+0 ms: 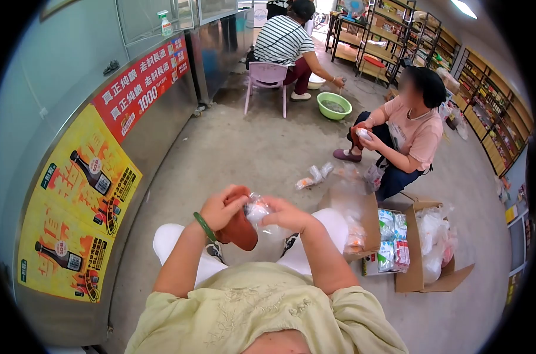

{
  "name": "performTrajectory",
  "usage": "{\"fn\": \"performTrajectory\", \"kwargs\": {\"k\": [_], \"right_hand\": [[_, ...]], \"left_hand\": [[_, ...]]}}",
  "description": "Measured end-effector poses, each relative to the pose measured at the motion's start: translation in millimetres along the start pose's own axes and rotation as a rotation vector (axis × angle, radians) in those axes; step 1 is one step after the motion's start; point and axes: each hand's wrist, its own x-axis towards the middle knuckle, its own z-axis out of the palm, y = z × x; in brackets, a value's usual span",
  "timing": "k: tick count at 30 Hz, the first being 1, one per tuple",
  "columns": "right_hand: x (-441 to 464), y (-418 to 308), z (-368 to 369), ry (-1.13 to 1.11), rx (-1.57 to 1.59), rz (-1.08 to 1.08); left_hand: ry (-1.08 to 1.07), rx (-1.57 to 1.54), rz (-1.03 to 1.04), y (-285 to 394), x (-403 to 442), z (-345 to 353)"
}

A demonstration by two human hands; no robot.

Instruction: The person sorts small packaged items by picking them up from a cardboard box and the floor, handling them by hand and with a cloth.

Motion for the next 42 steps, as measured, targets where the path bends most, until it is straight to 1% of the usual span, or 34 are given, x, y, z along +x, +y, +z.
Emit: {"fn": "performTrajectory", "kwargs": {"k": [1, 2, 3, 4, 5, 6, 7, 8, 9, 10, 11, 12, 13, 14, 16, 17, 18, 20, 21, 25, 27, 28, 29, 30, 31, 33, 34, 36, 37, 38, 39, 40, 41, 42], "right_hand": [[-0.8, -3.8, 0.4, 0.031, 0.083, 0.014], [-3.5, -9.7, -0.6, 0.03, 0.083, 0.011], [-8.7, -19.8, -1.8, 0.116, 0.201, 0.037], [-11.1, -25.0, -2.4, 0.202, 0.32, 0.063], [0.6, -6.1, -6.2, 0.277, 0.327, -0.047], [5.1, -3.0, -8.5, 0.274, 0.328, -0.046], [9.5, -2.8, -11.2, 0.227, 0.577, -0.028], [12.6, -3.5, -12.1, 0.177, 0.826, -0.01], [13.6, -3.2, -10.6, 0.173, 0.825, -0.009], [13.8, -2.3, -8.6, 0.146, 0.88, -0.088], [13.8, -1.2, -6.9, 0.119, 0.934, -0.169], [15.0, 0.9, -5.4, 0.12, 0.934, -0.168], [17.8, 4.2, -3.0, 0.15, 0.934, -0.134], [20.5, 7.9, 0.0, 0.179, 0.934, -0.099], [26.6, 16.0, 8.5, 0.188, 0.894, -0.11], [29.5, 17.1, 12.1, 0.195, 0.853, -0.127], [29.7, 12.8, 16.4, 0.195, 0.85, -0.128], [25.8, 3.4, 24.6, 0.265, 0.827, -0.123], [27.4, 5.8, 23.6, 0.316, 0.8, -0.097], [26.4, 14.1, 19.4, 0.367, 0.853, -0.051], [26.7, 15.5, 17.4, 0.435, 0.866, 0.018], [28.4, 17.7, 14.4, 0.432, 0.867, 0.016], [30.7, 21.7, 10.3, 0.463, 0.882, 0.059], [32.4, 24.7, 5.7, 0.495, 0.896, 0.101], [33.9, 26.4, 0.6, 0.494, 0.896, 0.097], [36.5, 27.5, -8.2, 0.576, 1.175, 0.037], [37.2, 26.8, -13.3, 0.573, 1.175, 0.037], [35.2, 26.6, -24.9, 0.721, 1.242, -0.059], [34.3, 30.5, -32.7, 0.615, 1.387, -0.183], [32.5, 32.3, -39.7, 0.616, 1.387, -0.18], [29.2, 26.8, -44.9, 0.56, 1.413, -0.229], [25.2, 18.6, -47.0, 0.505, 1.439, -0.282], [19.5, 10.5, -46.8, 0.5, 1.405, -0.291], [18.6, 10.1, -47.0, 0.503, 1.406, -0.295]], "left_hand": [[0.118, 0.029, 0.006, -1.7, 2.0, -7.9], [0.236, 0.06, 0.015, -1.7, 3.4, -15.9], [0.263, 0.055, 0.056, 2.0, 2.5, -22.8], [0.305, -0.015, 0.063, -1.2, 5.0, -28.3], [0.312, -0.049, 0.086, -0.2, 3.4, -30.5], [0.321, -0.083, 0.107, 16.9, -0.8, -28.8], [0.326, -0.083, 0.105, 27.0, -2.6, -26.1], [0.288, -0.107, 0.132, 35.6, -3.1, -23.1], [0.248, -0.131, 0.159, 39.6, -2.9, -20.7], [0.25, -0.13, 0.159, 36.8, -0.6, -19.1], [0.255, -0.055, 0.224, 31.1, 3.4, -17.6], [0.258, 0.019, 0.288, 31.0, 5.9, -14.7], [0.258, 0.086, 0.296, 32.8, 7.5, -12.7], [0.257, 0.083, 0.293, 35.6, 8.8, -6.5], [0.292, 0.261, 0.31, 40.7, 13.4, 10.8], [0.329, 0.441, 0.377, 35.7, 15.1, 21.4], [0.323, 0.552, 0.354, 43.4, 10.4, 33.3], [0.319, 0.749, 0.357, 38.1, 8.2, 48.9], [0.316, 0.749, 0.361, 33.4, 8.3, 52.8], [0.32, 0.891, 0.473, 16.9, 10.0, 59.5], [0.31, 0.943, 0.514, 13.1, 8.9, 57.7], [0.301, 0.989, 0.559, 11.8, 8.2, 55.9], [0.291, 1.034, 0.604, 10.2, 7.0, 54.4], [0.291, 1.036, 0.605, 7.7, 5.0, 54.0], [0.267, 1.045, 0.591, 5.0, 2.6, 54.1], [0.245, 1.055, 0.575, -3.3, -1.9, 52.1], [0.233, 1.04, 0.552, -9.6, -3.4, 50.2], [0.22, 1.024, 0.527, -16.5, -5.8, 42.5], [0.139, 1.007, 0.377, -18.5, -7.4, 37.0], [0.059, 0.984, 0.227, -21.3, -9.0, 32.5], [0.106, 0.914, 0.145, -26.4, -9.7, 30.0], [0.104, 0.916, 0.147, -37.0, -7.0, 24.9], [0.146, 0.757, 0.132, -50.1, -1.6, 18.2], [0.186, 0.596, 0.115, -48.8, 0.2, 15.5]]}}
